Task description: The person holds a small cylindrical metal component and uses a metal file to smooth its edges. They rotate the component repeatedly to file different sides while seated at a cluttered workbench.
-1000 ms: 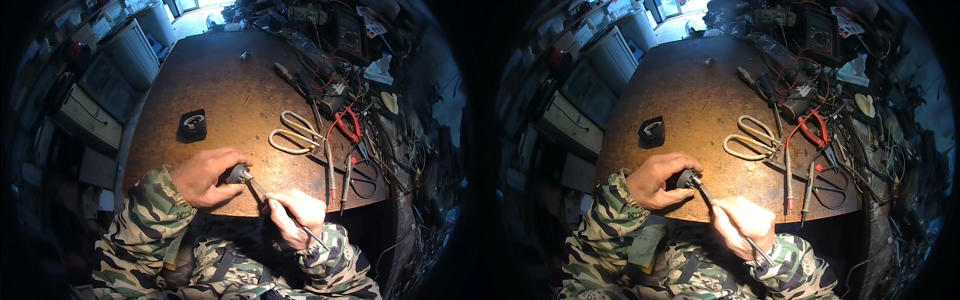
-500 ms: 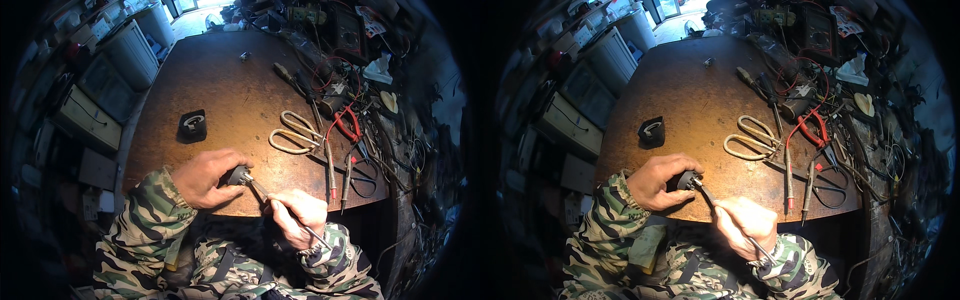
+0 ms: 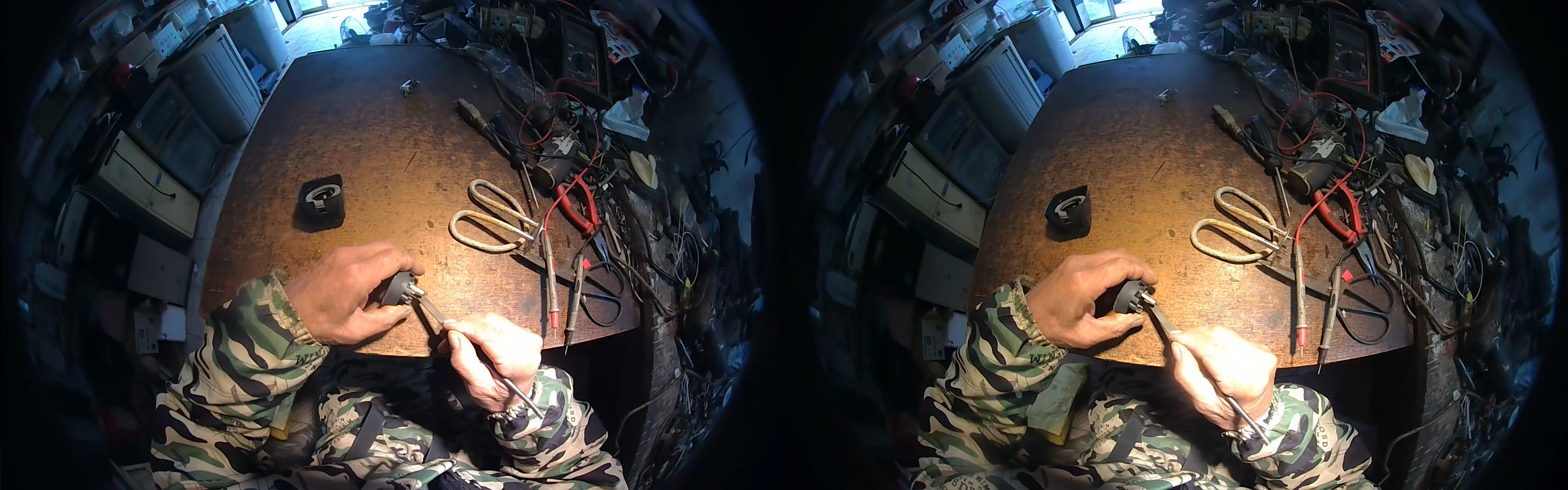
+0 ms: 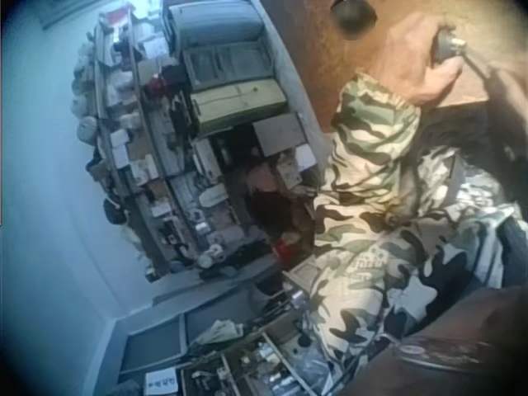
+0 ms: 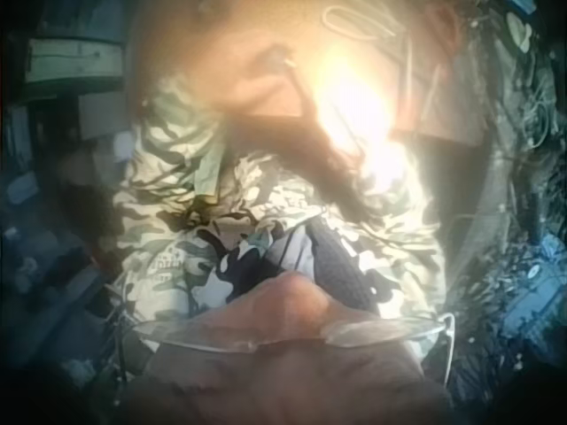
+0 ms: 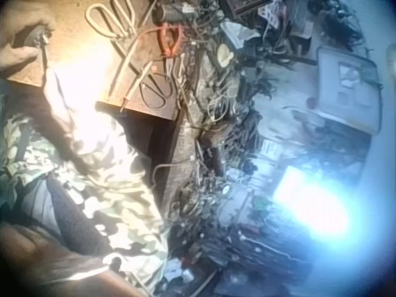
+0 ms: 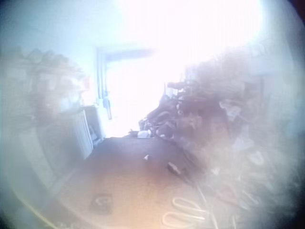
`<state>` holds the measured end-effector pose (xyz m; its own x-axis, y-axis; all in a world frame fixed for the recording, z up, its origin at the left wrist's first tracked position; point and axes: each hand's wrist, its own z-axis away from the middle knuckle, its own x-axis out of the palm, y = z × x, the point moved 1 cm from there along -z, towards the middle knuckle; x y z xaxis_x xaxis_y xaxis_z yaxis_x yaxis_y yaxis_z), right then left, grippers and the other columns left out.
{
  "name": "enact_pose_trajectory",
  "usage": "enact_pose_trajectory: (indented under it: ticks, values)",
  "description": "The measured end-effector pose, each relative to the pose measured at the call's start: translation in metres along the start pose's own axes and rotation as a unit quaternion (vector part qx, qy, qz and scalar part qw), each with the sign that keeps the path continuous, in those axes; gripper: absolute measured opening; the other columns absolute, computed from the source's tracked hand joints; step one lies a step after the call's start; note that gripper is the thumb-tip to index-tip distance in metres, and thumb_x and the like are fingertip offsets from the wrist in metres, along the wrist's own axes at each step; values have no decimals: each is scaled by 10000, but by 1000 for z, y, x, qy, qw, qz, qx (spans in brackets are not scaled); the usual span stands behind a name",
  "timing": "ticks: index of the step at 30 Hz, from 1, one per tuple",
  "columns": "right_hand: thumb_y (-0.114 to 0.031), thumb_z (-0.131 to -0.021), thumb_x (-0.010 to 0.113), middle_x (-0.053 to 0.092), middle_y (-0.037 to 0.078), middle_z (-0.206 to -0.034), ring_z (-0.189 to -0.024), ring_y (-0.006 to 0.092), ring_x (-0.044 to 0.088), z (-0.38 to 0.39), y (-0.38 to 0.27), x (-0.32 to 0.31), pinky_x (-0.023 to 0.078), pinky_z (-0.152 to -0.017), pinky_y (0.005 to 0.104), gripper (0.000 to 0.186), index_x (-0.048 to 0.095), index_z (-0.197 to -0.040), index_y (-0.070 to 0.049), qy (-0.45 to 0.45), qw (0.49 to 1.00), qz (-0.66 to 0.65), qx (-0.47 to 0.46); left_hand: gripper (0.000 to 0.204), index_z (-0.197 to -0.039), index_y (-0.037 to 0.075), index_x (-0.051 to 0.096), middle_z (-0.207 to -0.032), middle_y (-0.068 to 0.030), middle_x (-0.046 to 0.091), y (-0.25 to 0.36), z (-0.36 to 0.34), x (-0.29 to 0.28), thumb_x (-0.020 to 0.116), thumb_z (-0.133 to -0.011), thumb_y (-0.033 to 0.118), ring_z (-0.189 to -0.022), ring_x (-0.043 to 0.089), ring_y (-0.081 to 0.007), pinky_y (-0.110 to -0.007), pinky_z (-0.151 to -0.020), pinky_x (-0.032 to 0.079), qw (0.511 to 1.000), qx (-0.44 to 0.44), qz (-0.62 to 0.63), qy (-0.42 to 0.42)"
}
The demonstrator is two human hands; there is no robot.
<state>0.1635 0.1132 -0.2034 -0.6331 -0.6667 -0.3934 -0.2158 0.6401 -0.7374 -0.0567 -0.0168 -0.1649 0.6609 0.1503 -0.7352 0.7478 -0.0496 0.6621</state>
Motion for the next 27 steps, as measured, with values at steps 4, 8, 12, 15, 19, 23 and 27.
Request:
enact_pose_trajectory:
  ticks: [4, 8, 12, 15, 19, 23, 27]
  values:
    - [66, -909, 766, 763, 143, -813, -693, 225, 755, -8, -1, 9, 585, -637, 315, 150, 785, -1053, 28, 23, 1000, 2, -12, 498, -1308, -46, 671, -1164, -208, 727, -2, -1, -2, 885, -891, 122, -1046, 752, -339, -403, -910, 606, 1000, -7, 12, 7]
    - [85, -944, 719, 771, 143, -844, -699, 205, 762, 5, 3, -6, 600, -647, 302, 122, 782, -1041, 45, 40, 998, -50, 15, 481, -1311, -48, 652, -1153, -181, 727, 0, 10, -6, 858, -904, 104, -1039, 739, -246, -357, -900, 600, 996, -50, 41, 53]
    - [58, -1026, 674, 753, 145, -914, -721, 187, 758, 13, 6, -7, 610, -647, 296, 94, 757, -1070, 62, 97, 985, -112, 93, 494, -1310, -23, 629, -1060, -136, 709, 27, 37, -1, 856, -903, 144, -822, 735, -185, -305, -730, 638, 972, 5, 170, 162]
    - [52, -1035, 670, 750, 139, -907, -712, 174, 752, 18, 9, -6, 593, -631, 278, 95, 758, -1067, 61, 92, 983, -100, 125, 544, -1357, -55, 656, -1234, -259, 730, 87, 59, 16, 888, -926, 184, -928, 815, -306, -375, -744, 690, 955, 129, 197, 178]
    - [8, -1068, 657, 758, 126, -915, -713, 159, 745, 18, 12, -7, 572, -620, 258, 114, 756, -1101, 54, 73, 983, -97, 136, 472, -1301, 0, 724, -1206, -229, 757, 113, 77, 8, 912, -897, 155, -1050, 806, -280, -349, -861, 677, 967, 136, 158, 145]
    - [-42, -1083, 682, 781, 124, -949, -735, 153, 752, 12, 11, -11, 569, -635, 242, 170, 770, -1196, 48, 39, 981, -114, 152, 504, -1346, -38, 620, -1193, -115, 678, 53, 62, 30, 837, -896, 24, -999, 730, -159, -301, -876, 622, 957, -83, 163, 227]
    - [4, -1047, 707, 781, 120, -928, -759, 164, 766, 11, 13, -9, 620, -692, 276, 134, 777, -1147, 58, 35, 987, -101, 123, 494, -1338, -38, 611, -1176, -95, 681, 33, 63, 47, 856, -910, -13, -1012, 727, -127, -271, -878, 629, 928, -165, 206, 263]
